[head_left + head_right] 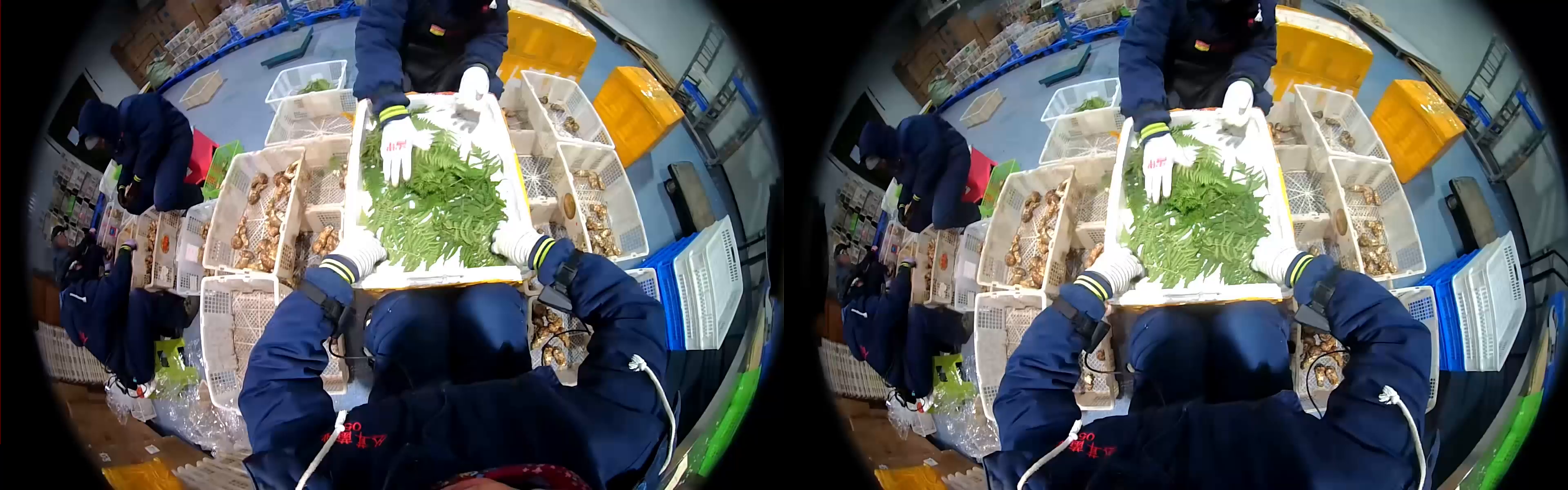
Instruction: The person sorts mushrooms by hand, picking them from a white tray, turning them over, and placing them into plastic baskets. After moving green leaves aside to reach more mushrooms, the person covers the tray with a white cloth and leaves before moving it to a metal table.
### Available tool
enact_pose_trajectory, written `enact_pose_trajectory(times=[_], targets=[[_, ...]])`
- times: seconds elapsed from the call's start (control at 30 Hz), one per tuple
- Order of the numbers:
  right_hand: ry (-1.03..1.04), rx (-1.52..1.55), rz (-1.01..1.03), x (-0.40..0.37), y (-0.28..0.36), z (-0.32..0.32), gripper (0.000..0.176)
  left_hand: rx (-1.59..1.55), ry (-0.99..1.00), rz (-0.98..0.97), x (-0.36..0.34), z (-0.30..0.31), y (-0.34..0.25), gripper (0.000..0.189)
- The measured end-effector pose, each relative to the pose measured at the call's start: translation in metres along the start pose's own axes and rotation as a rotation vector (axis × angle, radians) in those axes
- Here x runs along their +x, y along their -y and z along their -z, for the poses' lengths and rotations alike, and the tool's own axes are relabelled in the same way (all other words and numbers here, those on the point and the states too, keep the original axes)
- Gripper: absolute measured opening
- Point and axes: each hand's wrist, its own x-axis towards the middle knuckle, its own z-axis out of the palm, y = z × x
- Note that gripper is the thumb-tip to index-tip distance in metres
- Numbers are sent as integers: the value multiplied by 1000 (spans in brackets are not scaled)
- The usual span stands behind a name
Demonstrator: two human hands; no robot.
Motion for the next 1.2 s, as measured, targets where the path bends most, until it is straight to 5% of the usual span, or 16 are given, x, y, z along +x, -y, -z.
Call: enact_pose_trajectory(times=[0.1, 0.2, 0.3, 0.53, 0.57, 0.63, 0.77, 0.87, 0.9, 1.0, 1.2], targets=[[21, 32, -28, 0, 2, -5, 12, -66, -5, 57, 16, -23, -4, 18], [-85, 433, -65, 0, -27, -47, 9, -162, 31, 25, 15, -17, 1, 22], [-270, 537, -95, -12, -46, -22, 10, -445, -99, 97, 2, -14, 7, 24], [-563, 543, -497, -5, -92, 38, 18, -433, -632, 514, 17, 42, 43, 26], [-455, 586, -587, -3, -98, 43, 25, -391, -663, 563, 23, 40, 55, 29], [-808, 482, -588, 4, -78, 59, 38, -514, -655, 724, 29, 58, 62, 32], [-688, 673, -505, 21, -11, 72, 73, -656, -675, 853, 44, 69, 84, 38], [-461, 413, -494, 21, 8, 72, 84, -682, -746, 864, 47, 74, 95, 40], [-570, 321, -511, 29, 1, 48, 64, -663, -741, 904, 45, 82, 96, 40], [-416, 445, -629, 42, -39, 38, 28, -607, -770, 883, 51, 69, 103, 35], [-439, 604, -765, 69, -80, 22, 31, -697, -715, 834, 59, 50, 81, 37]])
